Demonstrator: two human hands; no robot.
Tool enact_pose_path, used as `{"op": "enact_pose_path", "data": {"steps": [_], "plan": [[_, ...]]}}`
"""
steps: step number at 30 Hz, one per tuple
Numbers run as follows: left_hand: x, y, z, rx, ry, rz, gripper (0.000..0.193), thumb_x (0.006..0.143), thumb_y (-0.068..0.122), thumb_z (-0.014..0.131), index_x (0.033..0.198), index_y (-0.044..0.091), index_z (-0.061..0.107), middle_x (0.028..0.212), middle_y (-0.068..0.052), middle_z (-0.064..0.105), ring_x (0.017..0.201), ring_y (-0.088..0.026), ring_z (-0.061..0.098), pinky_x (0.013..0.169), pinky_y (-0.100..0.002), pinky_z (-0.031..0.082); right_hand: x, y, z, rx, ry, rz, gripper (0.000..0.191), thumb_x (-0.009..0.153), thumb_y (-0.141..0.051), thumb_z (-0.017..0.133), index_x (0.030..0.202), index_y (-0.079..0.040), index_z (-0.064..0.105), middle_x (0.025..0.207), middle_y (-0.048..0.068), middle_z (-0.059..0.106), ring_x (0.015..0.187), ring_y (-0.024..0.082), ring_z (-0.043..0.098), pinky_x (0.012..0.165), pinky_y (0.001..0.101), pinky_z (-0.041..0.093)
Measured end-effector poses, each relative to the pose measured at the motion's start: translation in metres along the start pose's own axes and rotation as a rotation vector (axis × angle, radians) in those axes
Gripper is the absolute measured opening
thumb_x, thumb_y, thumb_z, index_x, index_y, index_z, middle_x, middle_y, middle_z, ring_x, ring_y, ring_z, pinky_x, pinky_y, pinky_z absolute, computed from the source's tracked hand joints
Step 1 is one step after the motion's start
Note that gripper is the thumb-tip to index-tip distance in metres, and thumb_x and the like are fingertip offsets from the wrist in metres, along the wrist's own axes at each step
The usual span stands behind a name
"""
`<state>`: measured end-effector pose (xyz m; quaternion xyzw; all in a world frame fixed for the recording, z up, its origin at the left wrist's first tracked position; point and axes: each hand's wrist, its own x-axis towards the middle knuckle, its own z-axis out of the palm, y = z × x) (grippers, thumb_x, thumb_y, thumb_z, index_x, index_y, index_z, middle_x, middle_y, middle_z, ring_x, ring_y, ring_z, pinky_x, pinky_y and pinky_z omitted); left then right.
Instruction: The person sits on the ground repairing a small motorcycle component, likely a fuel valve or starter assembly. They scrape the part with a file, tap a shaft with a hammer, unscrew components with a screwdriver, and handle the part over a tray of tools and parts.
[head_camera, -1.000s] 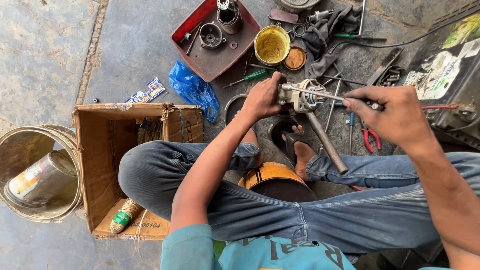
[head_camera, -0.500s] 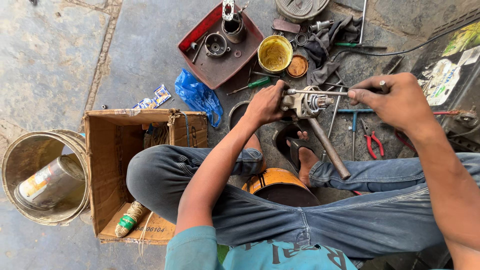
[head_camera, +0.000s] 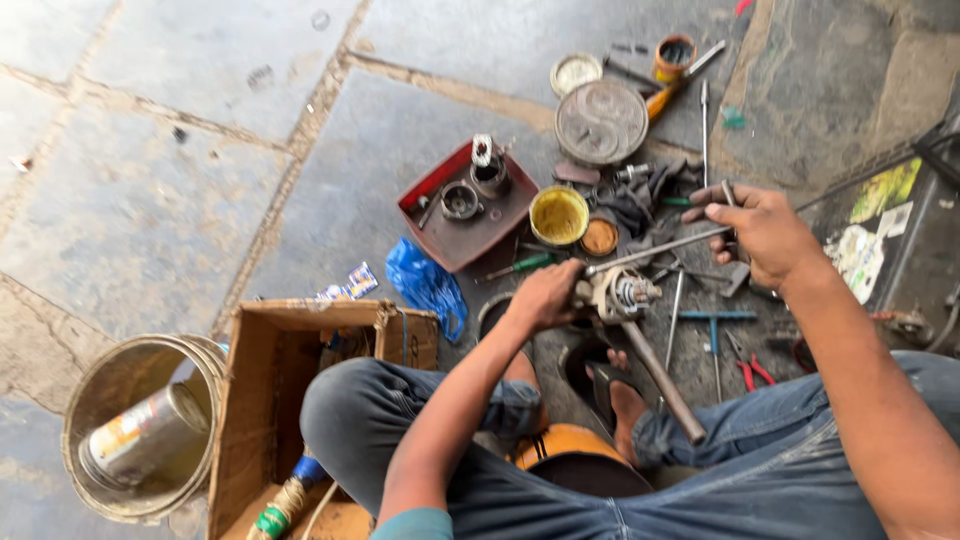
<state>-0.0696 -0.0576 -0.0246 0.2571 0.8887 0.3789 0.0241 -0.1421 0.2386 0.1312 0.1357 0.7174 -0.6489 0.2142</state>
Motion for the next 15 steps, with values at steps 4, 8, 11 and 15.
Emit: {"op": "enact_pose_path", "data": {"steps": [4, 8, 11, 15], "plan": [[0.000, 0.002, -0.003, 0.015, -0.008, 0.000, 0.073, 0.075, 0.046, 0.085, 0.125, 0.006, 0.049, 0.110, -0.018, 0.068, 0.102, -0.040, 0.065, 0.088, -0.048, 0.052, 0.008, -0.007, 0.009, -0.147, 0.035, -0.019, 0.020, 0.102, -0.011, 0.052, 0.117, -0.005, 0.064, 0.102, 0.008, 0.074, 0.057, 0.013, 0.051, 0.048, 0.0324, 0.045], [0.000, 0.003, -0.006, 0.029, -0.023, -0.023, 0.069, 0.076, 0.041, 0.083, 0.123, 0.006, 0.048, 0.107, -0.018, 0.068, 0.101, -0.040, 0.066, 0.088, -0.048, 0.052, -0.010, -0.006, 0.029, -0.865, 0.188, -0.665, 0.026, 0.096, -0.023, 0.069, 0.103, 0.002, 0.070, 0.088, 0.013, 0.074, 0.072, 0.011, 0.064, 0.066, 0.0324, 0.053], [0.000, 0.004, -0.008, -0.014, -0.020, -0.037, 0.066, 0.074, 0.037, 0.084, 0.118, 0.005, 0.047, 0.103, -0.019, 0.068, 0.098, -0.041, 0.065, 0.086, -0.049, 0.051, -0.016, -0.011, 0.034, -0.534, -0.028, -0.203, 0.041, 0.099, -0.039, 0.061, 0.090, -0.005, 0.081, 0.078, 0.009, 0.076, 0.064, 0.013, 0.062, 0.056, 0.0368, 0.057], [0.002, -0.001, -0.005, 0.003, -0.014, -0.022, 0.058, 0.070, 0.021, 0.079, 0.113, 0.005, 0.045, 0.099, -0.020, 0.067, 0.098, -0.043, 0.064, 0.084, -0.050, 0.051, -0.007, -0.021, 0.033, -0.770, 0.117, -0.089, 0.051, 0.099, -0.051, 0.065, 0.086, -0.006, 0.085, 0.065, 0.015, 0.067, 0.059, 0.020, 0.059, 0.061, 0.0402, 0.048]]}}
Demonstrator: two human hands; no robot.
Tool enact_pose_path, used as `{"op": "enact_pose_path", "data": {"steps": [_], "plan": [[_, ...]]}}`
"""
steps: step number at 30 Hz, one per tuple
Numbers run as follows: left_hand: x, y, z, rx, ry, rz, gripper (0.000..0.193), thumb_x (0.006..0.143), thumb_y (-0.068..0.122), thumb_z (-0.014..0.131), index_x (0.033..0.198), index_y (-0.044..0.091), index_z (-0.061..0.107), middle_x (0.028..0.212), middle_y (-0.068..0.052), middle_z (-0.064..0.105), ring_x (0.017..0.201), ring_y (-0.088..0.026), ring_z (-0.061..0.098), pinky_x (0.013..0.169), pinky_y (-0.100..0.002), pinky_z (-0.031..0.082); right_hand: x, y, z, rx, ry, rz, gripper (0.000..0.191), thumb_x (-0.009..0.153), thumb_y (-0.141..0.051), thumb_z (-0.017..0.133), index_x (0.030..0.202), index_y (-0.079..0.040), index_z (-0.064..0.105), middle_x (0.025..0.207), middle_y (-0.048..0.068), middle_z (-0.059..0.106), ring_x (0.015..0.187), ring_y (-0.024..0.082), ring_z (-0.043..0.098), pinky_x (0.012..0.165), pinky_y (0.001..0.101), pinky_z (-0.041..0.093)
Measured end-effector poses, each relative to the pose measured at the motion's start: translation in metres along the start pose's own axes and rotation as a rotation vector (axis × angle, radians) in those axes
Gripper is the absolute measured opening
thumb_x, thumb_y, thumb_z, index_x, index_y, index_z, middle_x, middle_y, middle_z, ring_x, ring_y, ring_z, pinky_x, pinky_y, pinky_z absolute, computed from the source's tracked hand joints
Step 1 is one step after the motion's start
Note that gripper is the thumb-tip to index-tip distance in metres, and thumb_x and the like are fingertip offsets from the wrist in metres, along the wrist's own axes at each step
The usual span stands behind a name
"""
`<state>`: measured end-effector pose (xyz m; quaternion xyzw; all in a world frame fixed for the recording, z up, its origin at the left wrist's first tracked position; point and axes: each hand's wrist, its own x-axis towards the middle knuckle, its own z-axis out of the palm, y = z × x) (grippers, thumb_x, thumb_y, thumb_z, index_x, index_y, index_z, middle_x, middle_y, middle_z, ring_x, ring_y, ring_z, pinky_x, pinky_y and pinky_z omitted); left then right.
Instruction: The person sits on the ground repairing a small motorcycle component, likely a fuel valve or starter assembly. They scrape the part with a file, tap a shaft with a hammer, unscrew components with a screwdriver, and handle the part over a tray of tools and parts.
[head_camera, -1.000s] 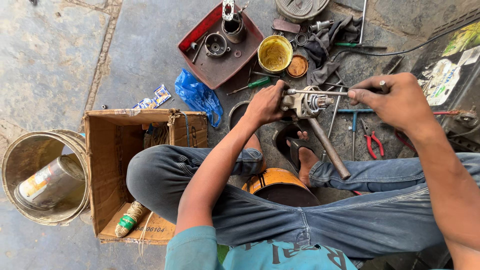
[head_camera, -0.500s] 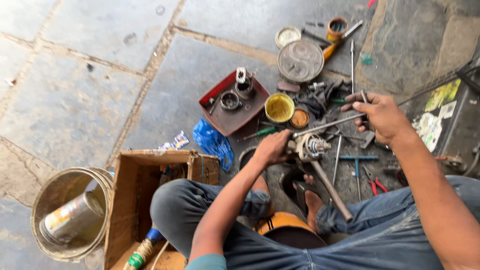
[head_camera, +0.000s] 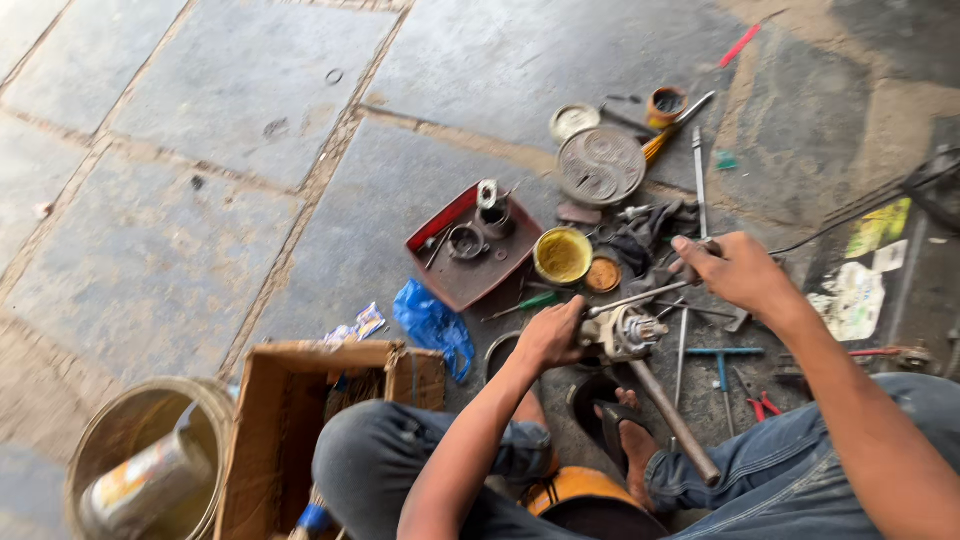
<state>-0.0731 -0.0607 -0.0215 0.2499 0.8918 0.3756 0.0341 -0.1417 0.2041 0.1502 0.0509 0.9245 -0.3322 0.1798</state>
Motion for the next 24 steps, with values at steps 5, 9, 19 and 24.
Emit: {"op": "enact_pose_path", "data": {"steps": [5, 9, 19, 24], "plan": [[0.003, -0.014, 0.010, 0.023, -0.077, -0.013, 0.065, 0.065, 0.023, 0.079, 0.118, 0.003, 0.046, 0.097, -0.021, 0.066, 0.097, -0.043, 0.063, 0.084, -0.051, 0.051, 0.009, -0.002, 0.009, -0.050, 0.175, -0.060, 0.049, 0.091, -0.053, 0.069, 0.081, -0.007, 0.081, 0.057, 0.010, 0.066, 0.054, 0.017, 0.061, 0.056, 0.0371, 0.049], [0.011, -0.019, 0.015, -0.012, -0.047, -0.007, 0.086, 0.064, 0.026, 0.080, 0.142, 0.005, 0.050, 0.106, -0.023, 0.068, 0.100, -0.043, 0.064, 0.087, -0.049, 0.053, 0.013, 0.003, 0.023, 0.092, 0.420, -0.314, 0.049, 0.087, -0.054, 0.069, 0.075, -0.006, 0.074, 0.055, 0.007, 0.061, 0.052, 0.017, 0.060, 0.052, 0.0403, 0.047], [0.030, 0.011, -0.002, -0.125, 0.001, 0.101, 0.069, 0.058, 0.025, 0.093, 0.119, 0.006, 0.067, 0.137, -0.020, 0.060, 0.136, -0.043, 0.049, 0.110, -0.045, 0.042, -0.001, 0.018, 0.012, 0.033, 0.476, -0.347, 0.059, 0.081, -0.058, 0.066, 0.061, -0.005, 0.051, 0.052, 0.010, 0.049, 0.051, 0.025, 0.052, 0.053, 0.0444, 0.039], [0.039, 0.009, -0.001, -0.250, -0.197, -0.165, 0.095, 0.052, 0.026, 0.096, 0.138, 0.007, 0.060, 0.142, -0.015, 0.059, 0.137, -0.029, 0.053, 0.112, -0.037, 0.043, -0.002, 0.018, 0.000, -0.076, 0.340, -0.396, 0.046, 0.084, -0.049, 0.070, 0.083, -0.006, 0.054, 0.064, 0.007, 0.055, 0.057, 0.025, 0.058, 0.053, 0.0466, 0.045]]}}
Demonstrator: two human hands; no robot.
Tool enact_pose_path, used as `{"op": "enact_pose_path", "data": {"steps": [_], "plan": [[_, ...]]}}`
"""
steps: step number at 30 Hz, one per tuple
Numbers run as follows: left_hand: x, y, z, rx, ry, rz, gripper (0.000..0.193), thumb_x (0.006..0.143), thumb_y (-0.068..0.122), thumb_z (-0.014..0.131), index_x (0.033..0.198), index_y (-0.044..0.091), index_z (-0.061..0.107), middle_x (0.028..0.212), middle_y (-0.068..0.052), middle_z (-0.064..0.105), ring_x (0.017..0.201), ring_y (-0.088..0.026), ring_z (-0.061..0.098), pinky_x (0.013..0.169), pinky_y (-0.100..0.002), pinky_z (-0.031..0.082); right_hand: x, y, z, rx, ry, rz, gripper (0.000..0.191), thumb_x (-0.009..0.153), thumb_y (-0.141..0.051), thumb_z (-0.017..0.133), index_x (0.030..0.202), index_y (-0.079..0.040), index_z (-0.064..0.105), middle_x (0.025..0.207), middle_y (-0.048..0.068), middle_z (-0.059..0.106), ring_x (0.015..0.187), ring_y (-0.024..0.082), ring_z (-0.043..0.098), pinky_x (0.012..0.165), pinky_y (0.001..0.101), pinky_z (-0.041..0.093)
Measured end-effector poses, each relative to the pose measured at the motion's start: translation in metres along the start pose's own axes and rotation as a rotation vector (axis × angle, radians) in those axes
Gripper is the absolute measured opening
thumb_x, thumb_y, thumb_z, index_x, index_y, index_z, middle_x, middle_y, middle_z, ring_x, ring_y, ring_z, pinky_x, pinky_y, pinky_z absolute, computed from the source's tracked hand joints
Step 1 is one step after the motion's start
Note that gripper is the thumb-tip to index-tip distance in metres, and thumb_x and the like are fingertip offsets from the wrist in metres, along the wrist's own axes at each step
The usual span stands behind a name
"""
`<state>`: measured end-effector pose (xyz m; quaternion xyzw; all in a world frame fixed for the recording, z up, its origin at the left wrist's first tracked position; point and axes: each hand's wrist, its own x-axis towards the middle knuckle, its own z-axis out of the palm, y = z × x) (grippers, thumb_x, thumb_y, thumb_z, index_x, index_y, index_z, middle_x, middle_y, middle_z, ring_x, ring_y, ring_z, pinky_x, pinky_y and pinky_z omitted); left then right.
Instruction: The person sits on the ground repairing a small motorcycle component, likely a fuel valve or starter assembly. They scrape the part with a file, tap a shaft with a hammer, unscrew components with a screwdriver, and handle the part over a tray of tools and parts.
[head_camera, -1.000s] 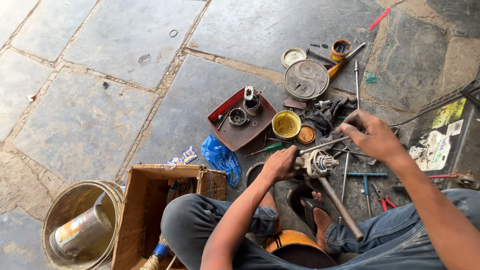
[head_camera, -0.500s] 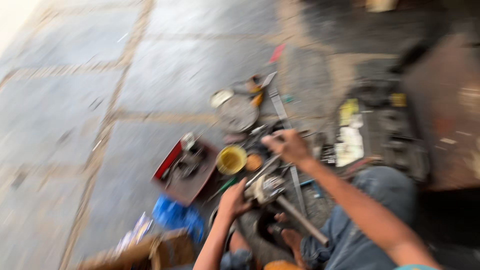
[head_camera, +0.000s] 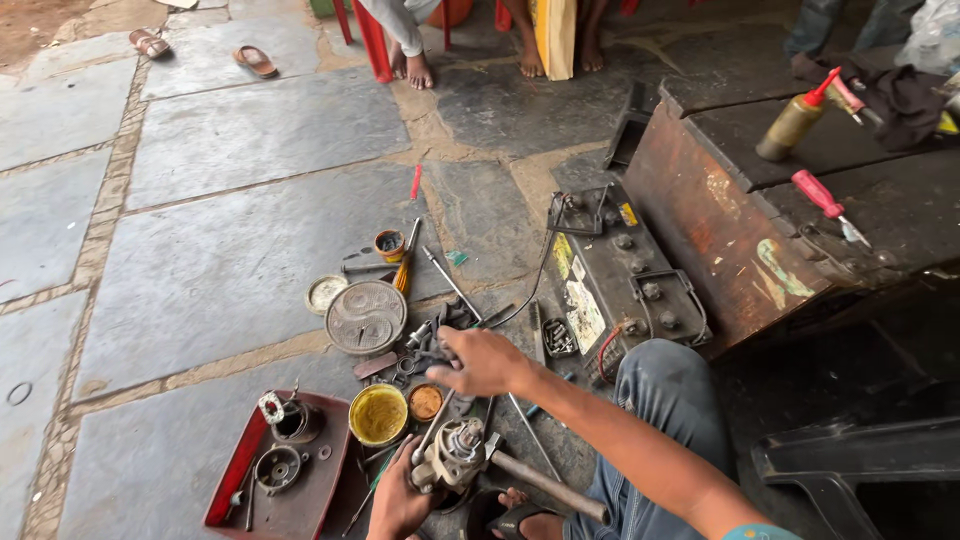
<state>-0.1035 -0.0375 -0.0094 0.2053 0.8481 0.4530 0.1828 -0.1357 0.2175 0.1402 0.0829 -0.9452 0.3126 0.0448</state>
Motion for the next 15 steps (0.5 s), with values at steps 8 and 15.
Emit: {"op": "enact_pose_path", "data": {"steps": [8, 15], "plan": [[0.006, -0.006, 0.007, -0.192, -0.008, 0.026, 0.079, 0.053, 0.021, 0.094, 0.126, 0.007, 0.065, 0.133, -0.015, 0.068, 0.133, -0.029, 0.060, 0.109, -0.037, 0.048, 0.001, -0.018, 0.021, -0.062, 0.100, 0.185, 0.051, 0.092, -0.057, 0.065, 0.063, -0.014, 0.062, 0.048, 0.005, 0.055, 0.044, 0.016, 0.052, 0.048, 0.0407, 0.042], [0.008, -0.009, 0.006, 0.052, 0.076, 0.159, 0.063, 0.055, 0.020, 0.092, 0.114, 0.009, 0.071, 0.134, -0.020, 0.065, 0.133, -0.034, 0.056, 0.104, -0.040, 0.046, -0.004, -0.006, 0.029, -0.010, 0.364, -0.065, 0.049, 0.082, -0.056, 0.072, 0.061, -0.013, 0.059, 0.046, 0.004, 0.052, 0.040, 0.021, 0.051, 0.043, 0.0406, 0.038]]}}
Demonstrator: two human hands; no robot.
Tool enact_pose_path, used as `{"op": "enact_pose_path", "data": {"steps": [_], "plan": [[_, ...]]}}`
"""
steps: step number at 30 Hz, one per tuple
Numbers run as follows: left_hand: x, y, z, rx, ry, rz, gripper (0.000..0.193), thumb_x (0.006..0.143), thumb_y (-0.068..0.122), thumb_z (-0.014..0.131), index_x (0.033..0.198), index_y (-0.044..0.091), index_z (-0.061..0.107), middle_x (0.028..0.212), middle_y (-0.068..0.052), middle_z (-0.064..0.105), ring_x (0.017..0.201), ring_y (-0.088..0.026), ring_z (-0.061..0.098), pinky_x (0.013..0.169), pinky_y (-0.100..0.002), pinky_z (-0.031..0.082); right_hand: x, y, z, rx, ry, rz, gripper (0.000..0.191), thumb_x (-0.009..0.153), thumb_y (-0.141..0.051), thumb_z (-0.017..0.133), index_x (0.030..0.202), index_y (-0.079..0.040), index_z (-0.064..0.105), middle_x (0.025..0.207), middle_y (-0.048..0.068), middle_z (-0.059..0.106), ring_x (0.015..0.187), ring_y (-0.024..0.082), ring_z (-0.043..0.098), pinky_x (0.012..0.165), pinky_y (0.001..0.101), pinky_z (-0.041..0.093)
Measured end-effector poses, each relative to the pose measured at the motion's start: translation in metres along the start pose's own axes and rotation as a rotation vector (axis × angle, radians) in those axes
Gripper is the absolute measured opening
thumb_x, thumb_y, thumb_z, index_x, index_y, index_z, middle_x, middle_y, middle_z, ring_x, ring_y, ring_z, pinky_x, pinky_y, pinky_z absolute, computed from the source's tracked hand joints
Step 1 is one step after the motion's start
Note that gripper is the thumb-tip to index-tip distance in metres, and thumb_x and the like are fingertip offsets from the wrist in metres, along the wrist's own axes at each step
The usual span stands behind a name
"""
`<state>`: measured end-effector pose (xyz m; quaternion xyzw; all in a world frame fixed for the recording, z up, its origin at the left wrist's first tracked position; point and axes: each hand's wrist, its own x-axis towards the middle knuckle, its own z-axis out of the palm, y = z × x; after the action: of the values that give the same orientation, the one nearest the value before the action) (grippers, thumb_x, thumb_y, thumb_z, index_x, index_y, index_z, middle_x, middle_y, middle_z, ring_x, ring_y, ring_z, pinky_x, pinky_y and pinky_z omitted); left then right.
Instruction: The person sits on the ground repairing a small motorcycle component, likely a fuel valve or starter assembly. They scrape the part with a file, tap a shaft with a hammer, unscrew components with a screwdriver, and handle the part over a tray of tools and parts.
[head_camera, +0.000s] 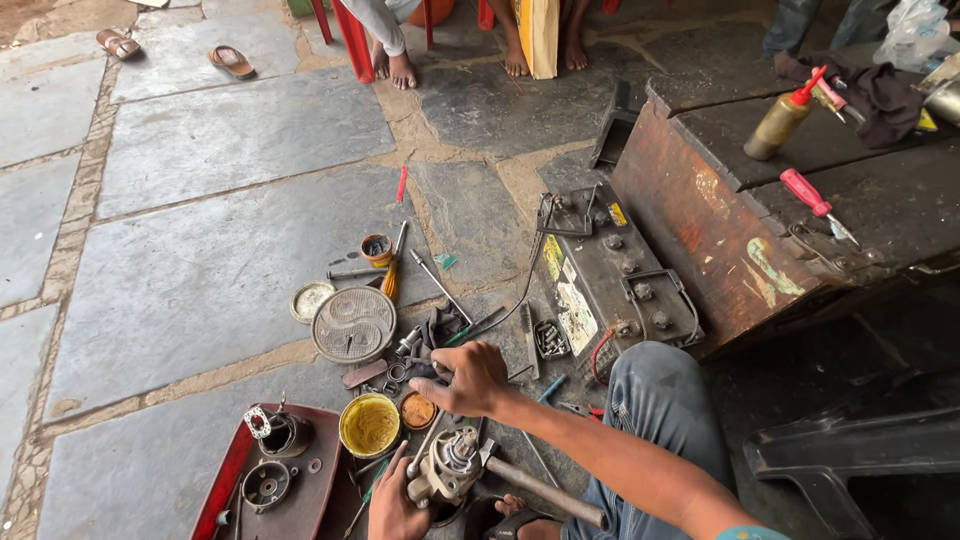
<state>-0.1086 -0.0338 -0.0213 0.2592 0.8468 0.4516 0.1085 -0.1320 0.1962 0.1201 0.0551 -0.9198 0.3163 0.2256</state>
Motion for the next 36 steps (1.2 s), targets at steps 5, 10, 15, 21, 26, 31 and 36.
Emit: {"op": "enact_pose_path", "data": {"steps": [5, 10, 15, 21, 26, 31, 36], "plan": [[-0.001, 0.004, -0.003, -0.237, -0.079, -0.169, 0.075, 0.053, 0.019, 0.090, 0.122, 0.010, 0.063, 0.111, -0.012, 0.077, 0.114, -0.027, 0.072, 0.104, -0.034, 0.050, -0.004, 0.000, 0.001, -0.004, 0.050, 0.022, 0.037, 0.081, -0.032, 0.076, 0.057, -0.014, 0.054, 0.045, 0.006, 0.050, 0.037, 0.023, 0.051, 0.041, 0.0403, 0.037], [0.000, 0.005, -0.008, -0.141, -0.098, -0.039, 0.060, 0.050, 0.002, 0.083, 0.109, 0.007, 0.073, 0.089, -0.011, 0.083, 0.101, -0.023, 0.077, 0.113, -0.035, 0.039, -0.006, 0.004, 0.003, -0.035, 0.114, -0.053, 0.027, 0.072, -0.010, 0.067, 0.054, -0.009, 0.046, 0.045, 0.010, 0.045, 0.038, 0.026, 0.049, 0.042, 0.0417, 0.036], [-0.001, 0.007, -0.009, -0.282, -0.159, -0.258, 0.057, 0.053, 0.001, 0.080, 0.109, 0.009, 0.074, 0.087, -0.007, 0.084, 0.090, -0.016, 0.080, 0.090, -0.031, 0.059, -0.006, 0.017, 0.008, -0.017, 0.097, -0.125, 0.027, 0.069, -0.007, 0.064, 0.053, -0.011, 0.043, 0.043, 0.007, 0.042, 0.036, 0.023, 0.046, 0.041, 0.0406, 0.035], [0.010, -0.005, -0.012, -0.294, -0.241, -0.233, 0.059, 0.054, 0.004, 0.077, 0.112, 0.007, 0.074, 0.096, -0.012, 0.082, 0.097, -0.023, 0.076, 0.096, -0.033, 0.057, 0.002, 0.006, 0.009, 0.175, -0.047, -0.536, 0.031, 0.067, -0.009, 0.065, 0.050, -0.014, 0.040, 0.043, 0.004, 0.040, 0.039, 0.021, 0.043, 0.043, 0.0389, 0.034], [-0.003, -0.021, 0.011, -0.027, 0.008, 0.051, 0.081, 0.056, 0.010, 0.072, 0.136, 0.003, 0.058, 0.120, -0.023, 0.071, 0.127, -0.042, 0.055, 0.106, -0.044, 0.044, 0.017, -0.003, 0.007, 0.269, 0.004, -0.596, 0.031, 0.067, -0.011, 0.069, 0.054, -0.010, 0.040, 0.053, 0.007, 0.043, 0.050, 0.025, 0.047, 0.053, 0.0408, 0.036], [-0.027, -0.017, 0.018, 0.012, 0.177, 0.006, 0.083, 0.052, 0.011, 0.068, 0.134, 0.002, 0.056, 0.121, -0.028, 0.066, 0.116, -0.046, 0.059, 0.099, -0.049, 0.048, 0.020, 0.001, 0.001, 0.376, 0.123, -0.375, 0.018, 0.077, -0.006, 0.072, 0.066, -0.006, 0.057, 0.069, 0.006, 0.061, 0.069, 0.025, 0.059, 0.070, 0.0399, 0.044], [-0.031, 0.008, 0.014, 0.084, 0.104, -0.265, 0.052, 0.064, 0.017, 0.070, 0.116, 0.011, 0.064, 0.101, -0.020, 0.073, 0.101, -0.042, 0.067, 0.085, -0.051, 0.053, -0.002, -0.018, 0.006, 0.435, 0.249, -0.439, 0.025, 0.084, -0.004, 0.072, 0.066, -0.006, 0.054, 0.094, 0.006, 0.073, 0.091, 0.031, 0.061, 0.088, 0.0388, 0.048]]}}
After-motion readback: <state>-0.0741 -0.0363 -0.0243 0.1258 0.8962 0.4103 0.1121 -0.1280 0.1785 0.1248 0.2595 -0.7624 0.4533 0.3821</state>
